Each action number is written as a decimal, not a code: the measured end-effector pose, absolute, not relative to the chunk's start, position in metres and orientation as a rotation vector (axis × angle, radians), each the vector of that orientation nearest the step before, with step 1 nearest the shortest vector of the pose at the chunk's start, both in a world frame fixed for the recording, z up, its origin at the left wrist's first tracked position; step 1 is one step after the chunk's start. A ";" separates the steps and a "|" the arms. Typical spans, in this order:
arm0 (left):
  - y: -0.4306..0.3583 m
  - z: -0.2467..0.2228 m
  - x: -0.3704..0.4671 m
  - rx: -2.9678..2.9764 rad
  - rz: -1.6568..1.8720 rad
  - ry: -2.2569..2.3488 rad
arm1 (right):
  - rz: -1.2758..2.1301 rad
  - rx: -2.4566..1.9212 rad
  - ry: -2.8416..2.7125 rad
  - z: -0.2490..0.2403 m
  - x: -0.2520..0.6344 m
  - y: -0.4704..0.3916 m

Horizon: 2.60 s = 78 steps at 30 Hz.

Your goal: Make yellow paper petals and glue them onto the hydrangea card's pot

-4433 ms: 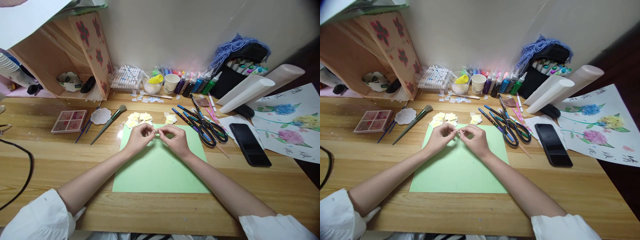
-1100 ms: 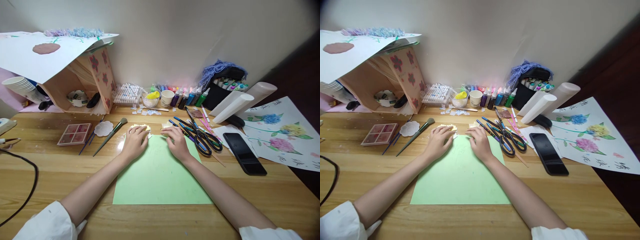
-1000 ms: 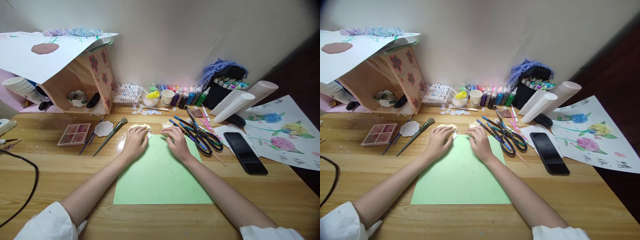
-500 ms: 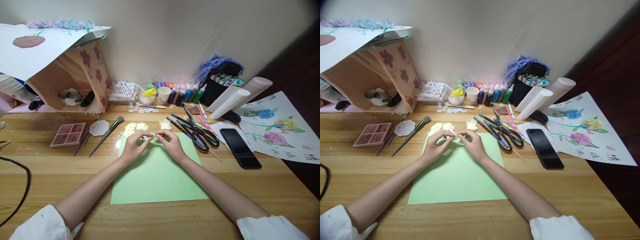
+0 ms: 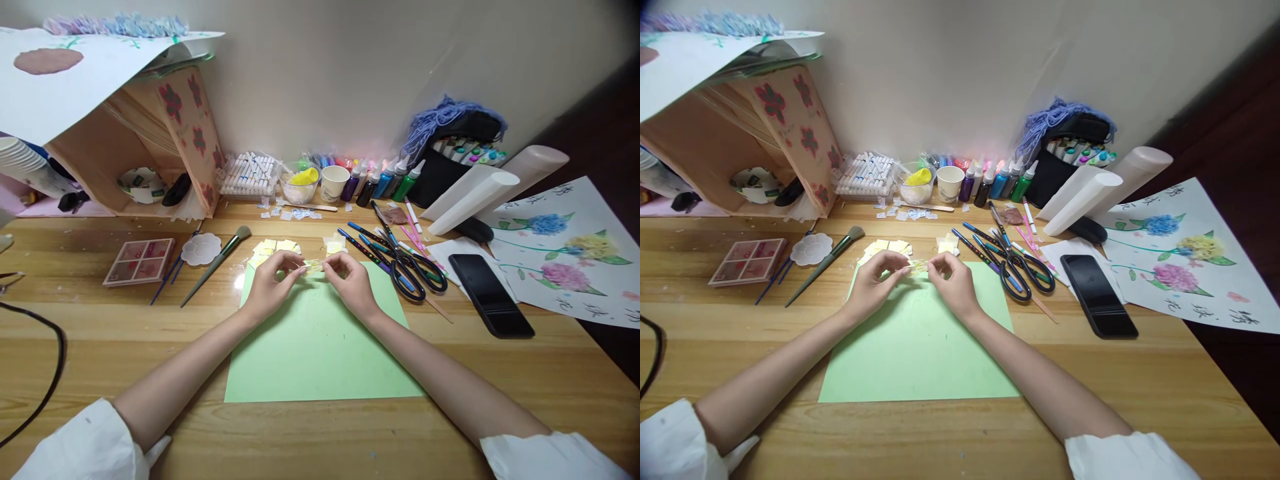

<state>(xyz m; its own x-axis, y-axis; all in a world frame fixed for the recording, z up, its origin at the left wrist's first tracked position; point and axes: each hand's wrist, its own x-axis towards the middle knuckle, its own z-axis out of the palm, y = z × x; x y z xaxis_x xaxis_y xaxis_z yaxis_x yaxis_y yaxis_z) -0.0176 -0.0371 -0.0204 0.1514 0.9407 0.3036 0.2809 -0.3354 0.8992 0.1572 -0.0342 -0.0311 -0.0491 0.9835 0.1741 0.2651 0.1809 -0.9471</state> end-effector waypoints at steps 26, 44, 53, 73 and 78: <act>-0.037 -0.022 -0.017 1.681 1.232 1.138 | 1.095 -1.098 -1.677 -0.025 0.155 -0.036; -0.046 -0.017 -0.014 2.072 1.205 1.185 | 0.935 -1.072 -1.695 -0.024 0.156 -0.040; -0.045 -0.015 -0.014 2.058 1.185 1.193 | 0.838 -1.028 -1.757 -0.024 0.155 -0.042; -0.045 -0.014 -0.014 2.034 1.174 1.181 | 0.874 -1.065 -1.696 -0.025 0.155 -0.041; -0.044 -0.013 -0.014 2.025 1.164 1.170 | 0.816 -1.057 -1.754 -0.024 0.155 -0.042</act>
